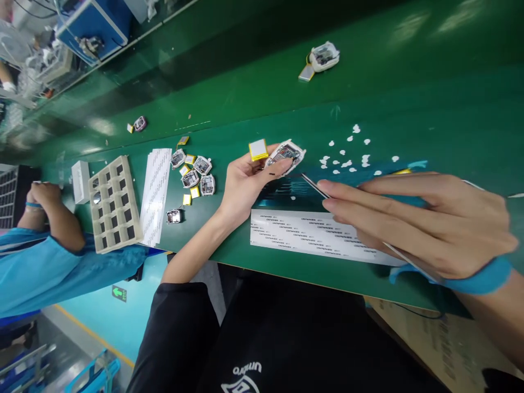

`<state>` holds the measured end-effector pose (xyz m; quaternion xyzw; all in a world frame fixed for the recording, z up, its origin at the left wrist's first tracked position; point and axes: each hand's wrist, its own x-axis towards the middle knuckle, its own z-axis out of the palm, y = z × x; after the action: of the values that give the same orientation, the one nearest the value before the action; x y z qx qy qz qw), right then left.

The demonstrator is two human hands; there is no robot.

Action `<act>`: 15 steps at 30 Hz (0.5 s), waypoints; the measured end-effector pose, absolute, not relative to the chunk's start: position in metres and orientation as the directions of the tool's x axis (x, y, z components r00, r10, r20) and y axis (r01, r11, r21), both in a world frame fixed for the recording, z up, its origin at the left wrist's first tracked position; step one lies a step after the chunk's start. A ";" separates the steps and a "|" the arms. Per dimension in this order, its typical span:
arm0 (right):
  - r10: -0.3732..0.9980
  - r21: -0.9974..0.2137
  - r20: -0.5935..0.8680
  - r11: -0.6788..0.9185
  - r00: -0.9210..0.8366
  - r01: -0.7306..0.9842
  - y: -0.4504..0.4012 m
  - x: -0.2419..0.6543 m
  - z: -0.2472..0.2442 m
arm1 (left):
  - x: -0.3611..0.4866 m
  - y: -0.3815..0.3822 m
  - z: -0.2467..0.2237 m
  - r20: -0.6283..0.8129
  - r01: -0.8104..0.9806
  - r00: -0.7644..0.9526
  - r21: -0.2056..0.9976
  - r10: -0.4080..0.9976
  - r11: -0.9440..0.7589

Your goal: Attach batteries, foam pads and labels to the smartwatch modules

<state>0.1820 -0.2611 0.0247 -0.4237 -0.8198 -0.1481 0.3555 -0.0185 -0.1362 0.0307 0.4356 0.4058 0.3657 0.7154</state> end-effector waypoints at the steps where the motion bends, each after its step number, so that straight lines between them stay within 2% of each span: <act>1: 0.587 -0.067 0.710 0.606 -0.388 0.793 -0.261 0.182 0.024 | -0.019 -0.136 0.031 -0.246 -0.174 0.393 0.926 0.886 0.334; 8: 0.546 -0.034 0.726 0.635 -0.418 0.772 -0.262 0.175 0.016 | -0.023 -0.141 0.035 -0.312 -0.201 0.379 0.891 0.871 0.407; 10: 0.640 -0.114 0.691 0.556 -0.336 0.824 -0.267 0.174 0.008 | -0.023 -0.143 0.036 -0.308 -0.198 0.386 0.893 0.869 0.405; 13: 0.803 -0.321 0.583 0.368 -0.124 0.873 -0.277 0.173 -0.008 | -0.021 -0.145 0.037 -0.333 -0.162 0.395 0.892 0.856 0.422; 15: 0.844 -0.397 0.534 0.305 -0.053 0.866 -0.284 0.171 -0.018 | -0.020 -0.146 0.037 -0.341 -0.155 0.393 0.891 0.854 0.427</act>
<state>0.1711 -0.2839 -0.0179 -0.5891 -0.7254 -0.0155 0.3557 -0.0203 -0.1462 0.0369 0.4077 0.4285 0.3465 0.7281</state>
